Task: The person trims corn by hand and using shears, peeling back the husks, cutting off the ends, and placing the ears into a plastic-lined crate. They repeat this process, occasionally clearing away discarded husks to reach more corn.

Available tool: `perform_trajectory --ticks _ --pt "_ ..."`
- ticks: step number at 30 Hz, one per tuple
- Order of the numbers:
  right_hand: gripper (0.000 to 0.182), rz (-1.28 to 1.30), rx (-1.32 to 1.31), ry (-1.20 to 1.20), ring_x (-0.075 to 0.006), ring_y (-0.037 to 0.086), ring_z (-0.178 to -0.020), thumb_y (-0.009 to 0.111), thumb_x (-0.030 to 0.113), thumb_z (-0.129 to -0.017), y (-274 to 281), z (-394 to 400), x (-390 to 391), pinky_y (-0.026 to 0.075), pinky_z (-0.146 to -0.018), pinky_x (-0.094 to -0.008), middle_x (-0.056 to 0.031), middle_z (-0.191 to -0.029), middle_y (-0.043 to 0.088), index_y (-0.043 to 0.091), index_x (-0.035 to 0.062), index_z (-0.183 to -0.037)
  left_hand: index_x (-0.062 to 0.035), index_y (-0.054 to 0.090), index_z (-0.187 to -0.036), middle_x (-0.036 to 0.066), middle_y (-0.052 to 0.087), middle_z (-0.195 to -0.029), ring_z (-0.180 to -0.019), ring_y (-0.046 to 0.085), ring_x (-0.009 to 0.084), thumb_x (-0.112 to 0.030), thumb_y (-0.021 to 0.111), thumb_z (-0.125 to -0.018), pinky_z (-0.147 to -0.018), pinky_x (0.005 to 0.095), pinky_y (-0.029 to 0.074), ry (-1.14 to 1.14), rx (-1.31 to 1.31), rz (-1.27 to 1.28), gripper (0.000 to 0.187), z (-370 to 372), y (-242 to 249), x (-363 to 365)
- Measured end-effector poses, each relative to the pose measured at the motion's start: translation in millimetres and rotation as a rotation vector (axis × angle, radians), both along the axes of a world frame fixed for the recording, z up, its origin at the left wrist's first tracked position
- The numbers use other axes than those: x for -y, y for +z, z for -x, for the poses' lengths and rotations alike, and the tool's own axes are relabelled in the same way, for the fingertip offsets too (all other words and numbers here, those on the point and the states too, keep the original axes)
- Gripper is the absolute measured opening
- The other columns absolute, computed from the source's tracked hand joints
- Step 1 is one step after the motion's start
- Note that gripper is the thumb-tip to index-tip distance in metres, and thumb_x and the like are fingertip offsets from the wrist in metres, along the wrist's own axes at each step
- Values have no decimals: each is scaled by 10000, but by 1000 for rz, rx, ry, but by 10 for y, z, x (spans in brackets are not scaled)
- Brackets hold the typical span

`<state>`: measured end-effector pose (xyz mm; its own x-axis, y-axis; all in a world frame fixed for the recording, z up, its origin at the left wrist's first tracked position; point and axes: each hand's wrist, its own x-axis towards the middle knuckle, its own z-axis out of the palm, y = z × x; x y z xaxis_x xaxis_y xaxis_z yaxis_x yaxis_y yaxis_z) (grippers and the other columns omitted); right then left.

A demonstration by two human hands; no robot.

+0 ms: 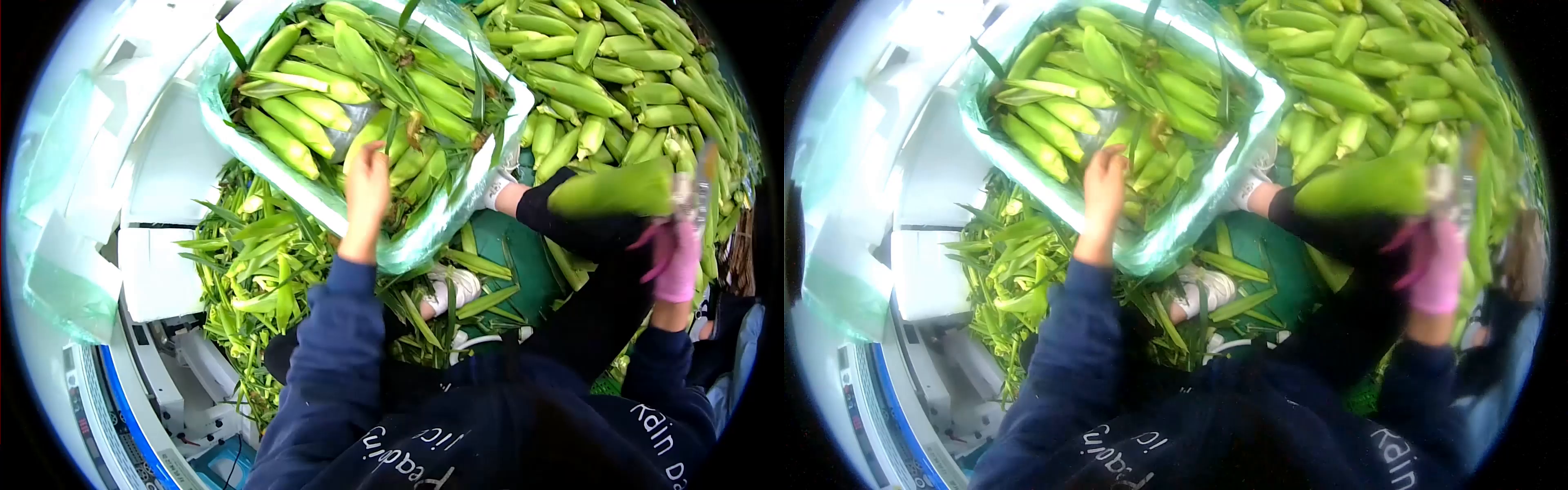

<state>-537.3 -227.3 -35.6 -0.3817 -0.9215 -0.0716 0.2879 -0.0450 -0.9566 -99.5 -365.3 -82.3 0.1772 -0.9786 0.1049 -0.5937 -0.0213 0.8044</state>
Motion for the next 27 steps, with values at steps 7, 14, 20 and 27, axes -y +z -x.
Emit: perform_trajectory --ticks 7,14,20,27 --pt "392 -49 -206 -254 -169 564 -950 520 235 -1027 17 1334 239 447 -906 -312 -83 -1031 599 528 -57 -1288 42 589 -1223 243 628 -1068 -1027 589 426 -115 622 -897 -932 481 469 18 408 354 363 20 -928 1079" --pt "566 -83 36 96 -214 614 -930 663 314 -928 -96 -266 -29 496 -836 -353 -87 -1043 621 475 -24 -1341 72 450 -1370 191 604 -1301 -1081 627 313 -312 620 -954 -930 429 509 525 -1204 -23 592 517 -1113 1911" --pt "563 -330 201 337 -210 619 -902 630 198 -879 -63 -1010 -255 483 -818 -332 -89 -966 631 446 -42 -1353 49 437 -1379 156 598 -1300 -1123 603 257 -218 770 -894 -890 404 529 113 -823 -95 646 468 -757 1382" --pt "648 -293 -15 734 -178 566 -985 672 135 -826 -15 -1345 -289 470 -906 -307 -74 -1114 579 420 -4 -1408 -177 211 -1579 119 536 -1382 -1220 550 262 -246 735 -927 -971 437 518 -27 -1012 301 839 -238 413 134"
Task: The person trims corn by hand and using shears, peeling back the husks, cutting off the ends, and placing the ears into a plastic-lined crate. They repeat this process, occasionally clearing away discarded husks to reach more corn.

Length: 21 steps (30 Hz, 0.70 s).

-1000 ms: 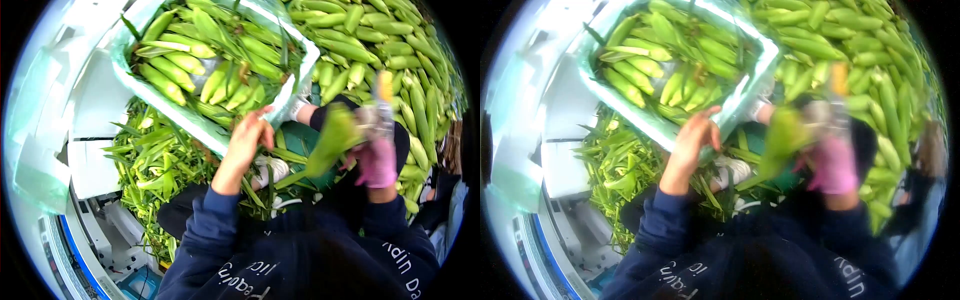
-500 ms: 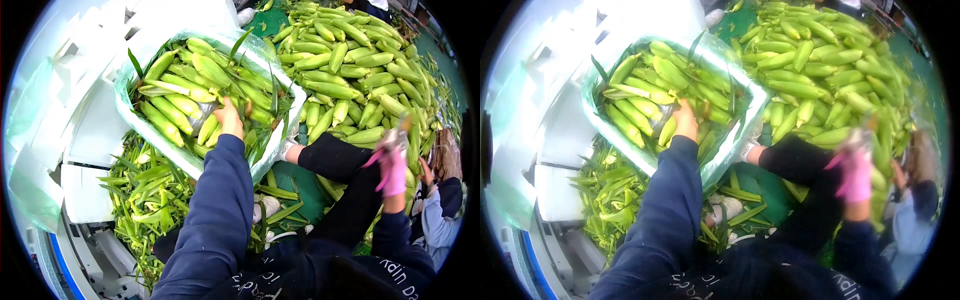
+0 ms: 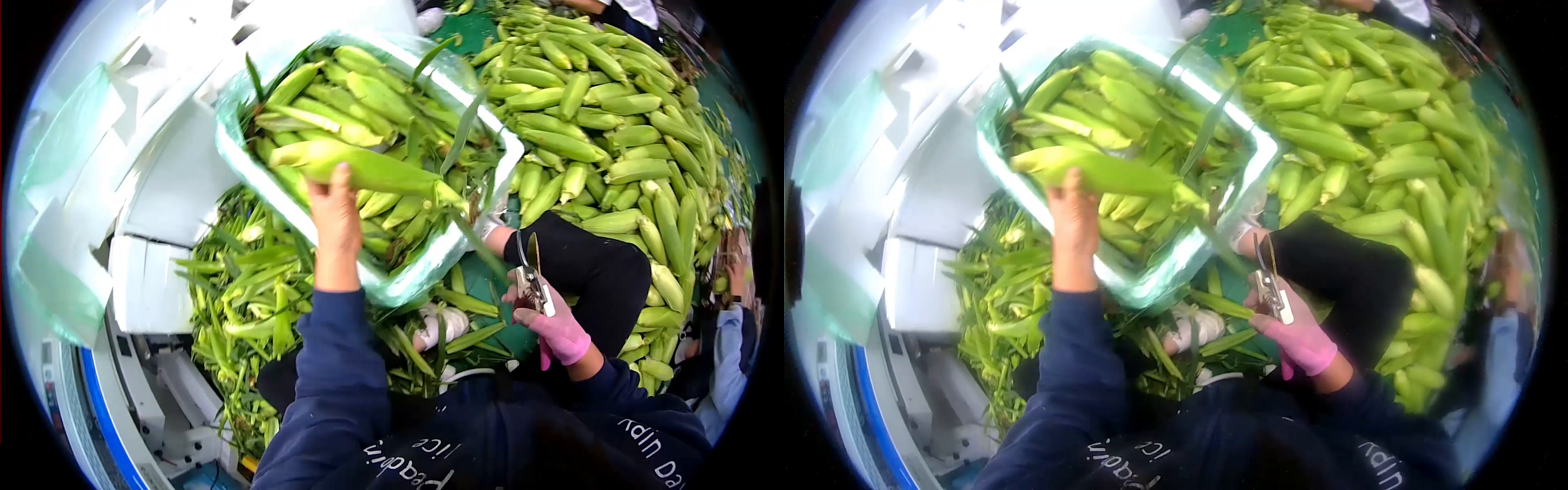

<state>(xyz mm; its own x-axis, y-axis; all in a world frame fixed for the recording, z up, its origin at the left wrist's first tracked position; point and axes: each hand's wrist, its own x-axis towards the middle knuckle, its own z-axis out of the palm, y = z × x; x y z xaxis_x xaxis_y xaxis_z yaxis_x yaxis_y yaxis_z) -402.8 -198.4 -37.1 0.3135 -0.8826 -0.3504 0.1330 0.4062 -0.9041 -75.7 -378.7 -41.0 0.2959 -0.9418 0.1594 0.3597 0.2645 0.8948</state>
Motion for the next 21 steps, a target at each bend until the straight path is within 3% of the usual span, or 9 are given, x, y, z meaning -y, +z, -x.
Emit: perform_trajectory --ticks 3,4,6,9,12,14,18,20,21 --pt "666 177 -134 154 -169 540 -1028 708 127 -824 171 -244 103 451 -934 -303 -77 -1153 559 422 7 -1413 -212 266 -1561 149 590 -1270 -1235 534 269 -491 666 -937 -1051 500 460 -106 -155 83 791 -126 619 -842" --pt "667 285 -175 214 -175 541 -1030 714 131 -819 283 -354 165 451 -939 -309 -86 -1153 560 425 1 -1406 -211 349 -1501 150 590 -1246 -1188 560 273 -549 705 -882 -1021 503 484 -224 -289 80 790 -154 567 -1024" --pt "669 493 -254 317 -188 543 -1036 726 138 -810 455 -571 293 452 -950 -322 -106 -1153 561 432 -10 -1392 -148 422 -1397 112 618 -1093 -1090 611 309 -624 763 -786 -926 512 521 -276 -274 -136 847 -277 432 -1443" --pt "698 813 -457 496 -301 594 -1048 769 187 -767 743 -827 531 476 -929 -375 -185 -1125 589 453 -44 -1345 -28 454 -1319 138 641 -945 -823 661 257 -488 810 -781 -744 389 565 -325 152 -301 792 -426 369 -1893" --pt "712 1002 -428 601 -412 594 -1055 797 257 -719 614 -1068 671 486 -906 -443 -243 -1115 608 492 -46 -1286 2 524 -1253 127 663 -946 -832 666 231 -461 825 -773 -752 368 558 -477 305 -387 732 -445 384 -2181" --pt "663 1146 -466 727 -405 609 -985 810 286 -691 706 -1159 708 495 -859 -451 -231 -1016 616 530 -34 -1200 14 605 -1147 112 682 -947 -831 684 212 -400 841 -780 -754 349 565 -485 306 -430 602 -446 313 -2346" --pt "570 1321 -524 773 -394 641 -912 824 274 -683 806 -1288 751 521 -804 -444 -202 -949 639 564 -7 -1105 18 611 -1135 105 687 -919 -807 689 208 -350 840 -797 -739 345 571 -459 394 -445 549 -407 322 -2530" --pt "574 1224 -647 957 -379 661 -868 821 275 -698 867 -1314 773 534 -771 -435 -192 -917 649 563 -11 -1123 24 611 -1108 116 684 -896 -785 689 219 -370 849 -788 -722 354 577 -460 456 -454 560 -502 260 -2610" --pt "498 1135 -668 992 -361 674 -842 798 264 -724 871 -1337 736 533 -743 -419 -182 -890 662 590 0 -1090 30 607 -1100 127 682 -894 -776 688 227 -383 853 -780 -706 355 579 -505 323 -512 577 -503 302 -2632"
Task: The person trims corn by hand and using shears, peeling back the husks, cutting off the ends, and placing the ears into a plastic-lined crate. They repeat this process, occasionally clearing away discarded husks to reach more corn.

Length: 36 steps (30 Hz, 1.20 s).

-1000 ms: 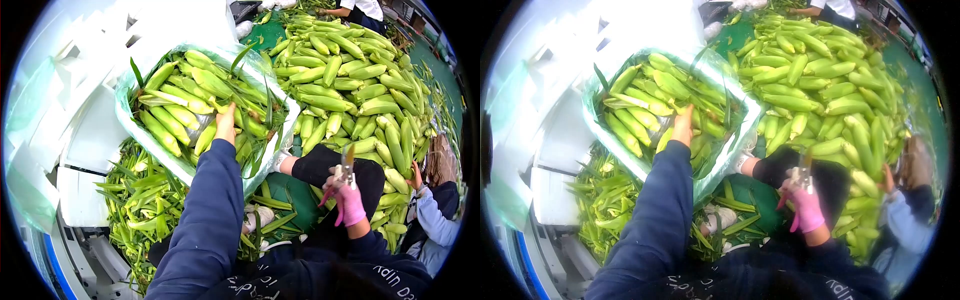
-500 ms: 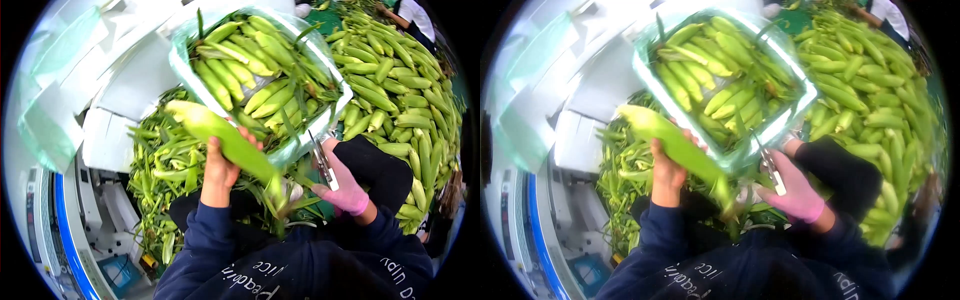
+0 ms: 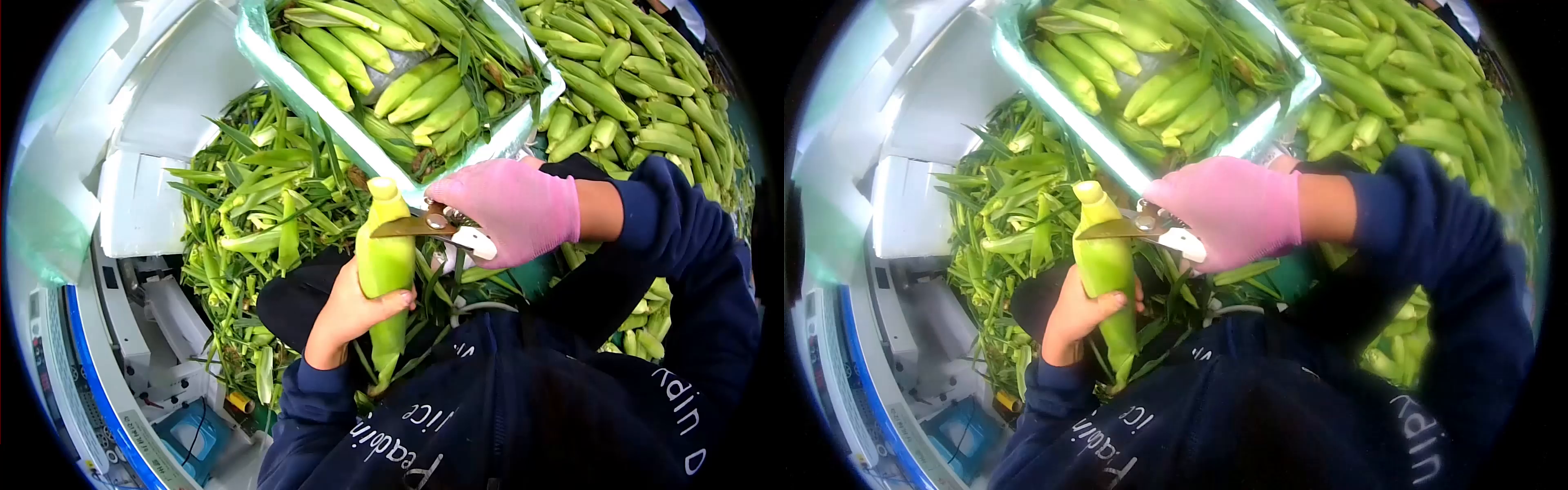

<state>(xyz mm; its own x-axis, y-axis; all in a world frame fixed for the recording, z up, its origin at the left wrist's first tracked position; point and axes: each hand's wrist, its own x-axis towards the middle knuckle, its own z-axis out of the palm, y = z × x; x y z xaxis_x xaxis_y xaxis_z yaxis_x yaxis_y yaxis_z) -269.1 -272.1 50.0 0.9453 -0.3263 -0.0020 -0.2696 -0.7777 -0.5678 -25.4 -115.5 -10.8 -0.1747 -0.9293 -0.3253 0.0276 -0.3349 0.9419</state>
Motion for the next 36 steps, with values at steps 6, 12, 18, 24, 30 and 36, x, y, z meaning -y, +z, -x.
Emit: perform_trajectory --ticks 6,12,18,24,30,36 --pt "262 -1045 128 126 -161 653 -687 693 170 -876 -466 -348 -135 521 -610 -291 -55 -811 662 595 26 -1071 -17 450 -1307 182 618 -756 -554 615 250 -706 768 -726 -500 314 537 -65 -602 30 956 -209 -250 -162" --pt "297 -1759 665 -129 -155 620 -626 613 169 -961 -616 -1122 -777 512 -558 -248 -82 -818 636 548 -32 -1170 -125 180 -1596 110 583 -728 -575 589 213 -795 641 -759 -446 320 456 677 -1269 476 1167 -303 -92 -63" --pt "446 -1249 741 -189 -205 640 -825 652 289 -964 -497 -1175 -697 547 -725 -331 -102 -940 626 520 -21 -1256 -34 539 -1262 284 531 -1373 -1346 469 432 -732 616 -830 -1057 608 444 778 -916 147 824 -612 -78 -319" --pt "345 -151 509 -641 -316 642 -861 664 228 -852 -478 -1400 63 504 -778 -430 -160 -942 645 568 -4 -1089 -49 511 -1300 151 601 -1279 -1199 573 299 -378 624 -984 -1091 503 435 1232 -744 393 470 -1151 -329 -786" --pt "380 -430 81 -392 -312 638 -833 678 189 -760 -401 -955 -172 515 -791 -420 -156 -881 606 542 2 -1062 -36 437 -1352 158 532 -1357 -1262 540 279 -43 648 -956 -1110 450 445 1558 -36 631 449 -1060 -189 -741" --pt "526 -1521 -1 -13 -106 561 -964 706 145 -890 -607 -864 -939 455 -851 -239 -15 -1111 595 469 36 -1346 -34 337 -1435 185 448 -1460 -1379 455 330 33 602 -957 -1157 483 387 1476 13 793 551 -500 -52 -217"
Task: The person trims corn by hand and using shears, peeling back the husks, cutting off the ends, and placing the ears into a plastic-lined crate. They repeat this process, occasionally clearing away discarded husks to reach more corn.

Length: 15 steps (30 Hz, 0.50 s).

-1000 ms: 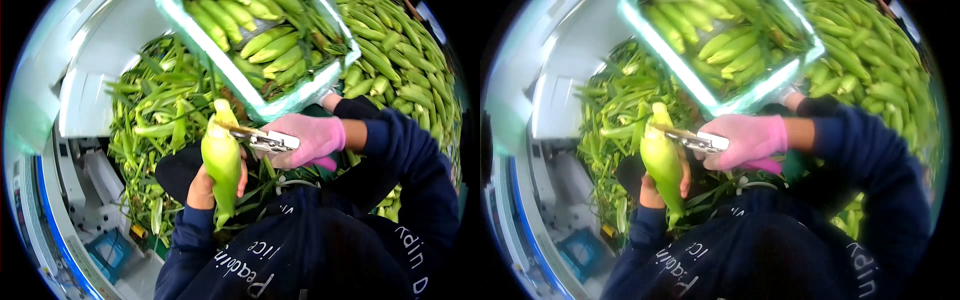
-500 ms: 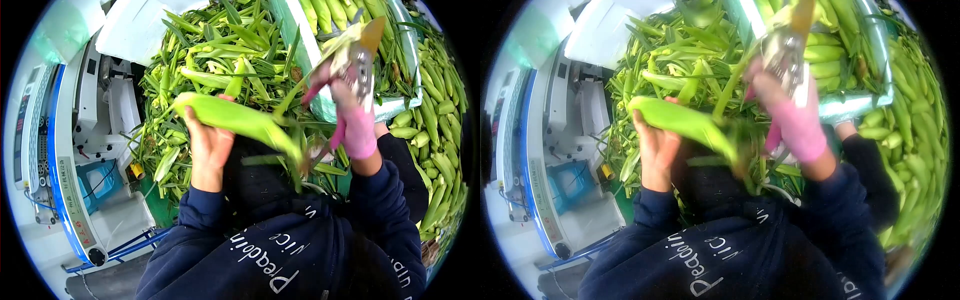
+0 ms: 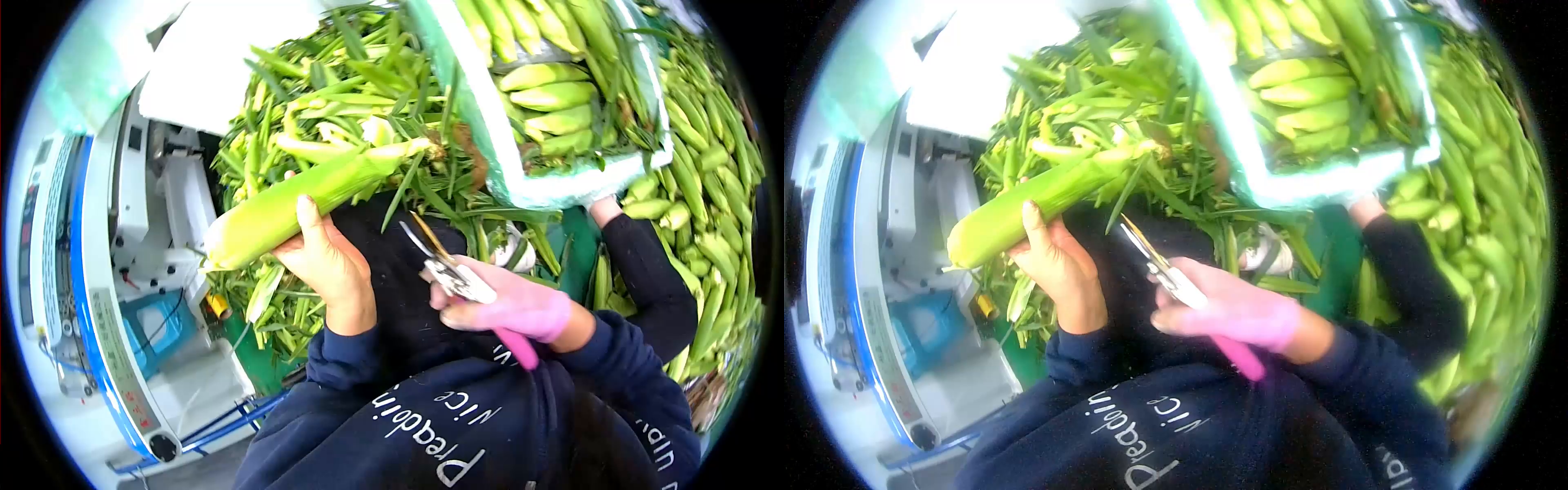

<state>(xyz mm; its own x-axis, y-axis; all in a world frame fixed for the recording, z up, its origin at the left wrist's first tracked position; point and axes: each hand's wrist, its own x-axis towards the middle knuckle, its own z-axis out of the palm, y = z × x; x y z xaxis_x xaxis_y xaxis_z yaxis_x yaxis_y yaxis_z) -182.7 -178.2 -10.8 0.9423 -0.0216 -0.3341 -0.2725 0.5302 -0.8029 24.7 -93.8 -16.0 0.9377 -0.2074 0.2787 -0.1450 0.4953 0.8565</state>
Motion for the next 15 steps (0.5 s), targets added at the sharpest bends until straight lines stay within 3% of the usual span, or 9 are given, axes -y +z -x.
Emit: perform_trajectory --ticks 7,8,11,12,15 --pt "546 79 -7 -290 -100 568 -903 682 249 -927 -224 -274 32 487 -772 -260 -23 -1081 582 439 34 -1367 -3 308 -1450 226 407 -1494 -1367 469 357 39 558 -966 -1171 520 360 -107 -102 -6 547 527 19 77" --pt "501 31 -24 -325 -100 568 -841 696 215 -903 -194 -296 58 488 -743 -253 -17 -1016 589 482 29 -1316 -12 315 -1452 220 436 -1469 -1352 482 352 26 551 -972 -1161 524 372 -141 -84 -40 537 534 -59 33" --pt "433 254 6 -291 -99 572 -793 710 165 -881 -386 -340 174 488 -705 -243 -4 -933 597 524 20 -1243 -19 330 -1447 206 472 -1436 -1336 496 347 -2 543 -982 -1150 520 388 -169 -119 -37 512 553 -112 -13" --pt "339 396 37 -321 -94 575 -738 721 121 -864 -346 -347 180 487 -655 -244 1 -864 604 570 17 -1149 0 366 -1423 198 489 -1422 -1329 501 343 -81 536 -1011 -1139 522 402 -155 -94 -61 453 514 -105 -11" --pt "306 202 21 -272 -96 581 -697 723 121 -862 -277 -278 197 487 -624 -251 -11 -837 610 588 9 -1112 19 415 -1384 191 501 -1412 -1319 507 324 -173 539 -1033 -1137 505 410 -221 -277 24 419 312 -118 -77"
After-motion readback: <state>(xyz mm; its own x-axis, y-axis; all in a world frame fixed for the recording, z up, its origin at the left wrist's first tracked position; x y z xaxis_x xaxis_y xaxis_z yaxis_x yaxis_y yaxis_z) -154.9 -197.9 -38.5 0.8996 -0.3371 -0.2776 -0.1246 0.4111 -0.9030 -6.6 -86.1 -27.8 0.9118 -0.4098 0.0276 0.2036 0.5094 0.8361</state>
